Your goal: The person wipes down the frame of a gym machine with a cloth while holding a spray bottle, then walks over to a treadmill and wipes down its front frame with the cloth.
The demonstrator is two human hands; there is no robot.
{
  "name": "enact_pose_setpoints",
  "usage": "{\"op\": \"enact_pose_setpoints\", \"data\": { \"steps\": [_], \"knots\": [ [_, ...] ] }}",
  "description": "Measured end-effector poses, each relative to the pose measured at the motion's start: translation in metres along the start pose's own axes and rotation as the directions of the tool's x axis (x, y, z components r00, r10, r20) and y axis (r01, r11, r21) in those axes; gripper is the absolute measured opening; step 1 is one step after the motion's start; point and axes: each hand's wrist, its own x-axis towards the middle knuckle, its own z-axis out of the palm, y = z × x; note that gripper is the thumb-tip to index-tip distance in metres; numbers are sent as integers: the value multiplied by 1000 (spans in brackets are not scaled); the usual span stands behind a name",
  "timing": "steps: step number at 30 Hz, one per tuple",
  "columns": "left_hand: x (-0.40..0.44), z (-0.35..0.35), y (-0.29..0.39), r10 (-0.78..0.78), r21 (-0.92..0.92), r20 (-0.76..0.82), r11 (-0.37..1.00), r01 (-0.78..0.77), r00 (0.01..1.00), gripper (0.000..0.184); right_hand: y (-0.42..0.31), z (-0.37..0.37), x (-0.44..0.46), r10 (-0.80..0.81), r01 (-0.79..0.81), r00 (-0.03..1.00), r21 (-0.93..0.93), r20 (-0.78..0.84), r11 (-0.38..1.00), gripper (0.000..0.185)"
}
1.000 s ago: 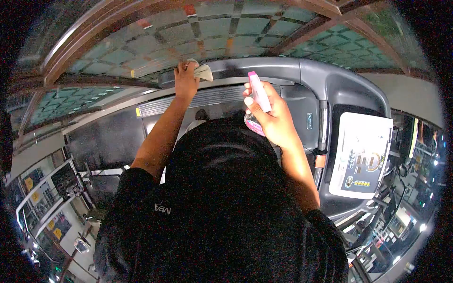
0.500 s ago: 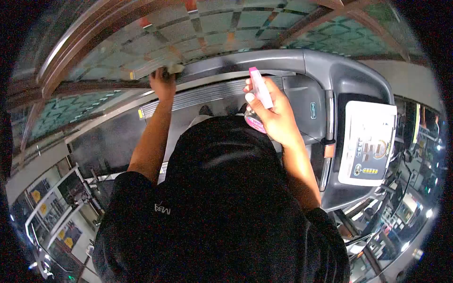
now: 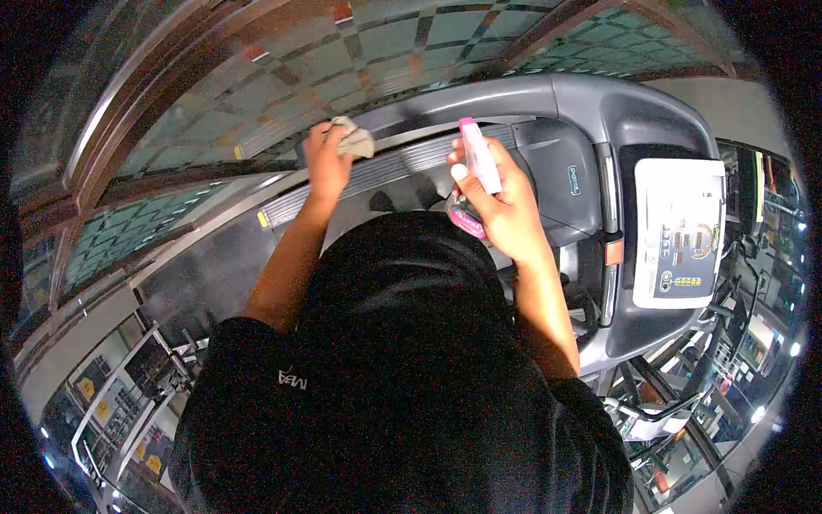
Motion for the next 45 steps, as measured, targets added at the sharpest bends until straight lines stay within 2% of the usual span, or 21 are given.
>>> {"op": "enact_pose_setpoints", "data": {
  "steps": [4, 6, 8, 10, 12, 13, 16, 17, 19, 21, 23, 26, 30, 34, 36, 38, 40, 41, 42, 44, 45],
  "knots": [
    [-33, -19, -79, -79, 55, -67, 995, 83, 995, 42, 8, -8, 3, -5, 4, 1000, 26, 5, 1000, 31],
    [-46, -21, -95, -339, -68, -99, 940, 334, 935, 37, 9, -17, 4, -11, 12, 1000, 36, -9, 999, 31],
    [-47, -10, -92, -462, -423, -141, 828, 368, 876, 35, 10, -28, 4, -19, 19, 1000, 40, -20, 999, 31],
    [-39, 5, -80, -481, -424, -220, 831, 361, 849, 34, 10, -46, 3, -28, 29, 999, 33, -30, 999, 30],
    [-35, 19, -58, -362, -53, -345, 929, 367, 866, 33, 11, -66, 0, -19, 21, 999, 43, -47, 999, 30],
    [-29, 17, -38, -290, 114, -292, 935, 335, 911, 35, 11, -77, 0, -16, 18, 999, 49, -52, 999, 30],
    [2, 29, 26, -191, 183, -308, 950, 255, 932, 39, 15, -114, -1, -10, 12, 999, 45, -36, 999, 30],
    [15, 44, 31, -226, 75, -209, 966, 246, 951, 44, 16, -125, 0, -25, 25, 999, 17, -30, 1000, 30],
    [39, 84, 61, -143, 29, -174, 988, 150, 974, 44, 21, -148, 2, -50, 50, 999, -37, -11, 998, 30],
    [64, 112, 115, -45, 16, -42, 999, 46, 998, 43, 25, -170, 5, -62, 62, 998, -50, 20, 997, 29],
    [84, 141, 167, -53, -3, -2, 999, 53, 999, 43, 21, -187, 9, -47, 49, 997, -23, 64, 999, 29],
    [89, 162, 197, -84, -32, -77, 996, 82, 993, 45, 19, -211, 17, -28, 34, 990, -41, 140, 999, 29],
    [71, 141, 183, -141, -79, -38, 987, 137, 989, 50, 28, -233, 31, -20, 26, 976, -21, 218, 999, 31],
    [23, 109, 120, -106, 227, -154, 964, 139, 982, 49, 30, -245, 36, -27, 47, 961, -66, 276, 997, 32],
    [12, 72, 109, -225, 268, -119, 931, 249, 967, 45, 29, -247, 38, -58, 82, 959, -76, 276, 994, 32],
    [-5, 64, 56, -244, 261, -212, 919, 296, 946, 41, 23, -246, 35, -47, 62, 964, -48, 260, 997, 33],
    [-1, 39, 55, -396, 245, -200, 865, 437, 896, 39, 21, -248, 31, -37, 43, 973, -23, 226, 999, 33],
    [1, 35, 41, -352, 253, -209, 882, 398, 913, 40, 25, -248, 28, -35, 37, 978, -10, 204, 999, 32],
    [3, 39, 29, -407, 260, -221, 851, 456, 886, 39, 26, -247, 26, -29, 29, 983, 3, 183, 1000, 32],
    [17, 44, 49, -397, 247, -201, 864, 439, 895, 36, 23, -246, 19, -20, 22, 990, -15, 142, 1000, 31],
    [21, 56, 51, -274, 291, -165, 904, 313, 947, 37, 22, -244, 15, -13, 16, 992, -25, 124, 1000, 31]
  ]
}}
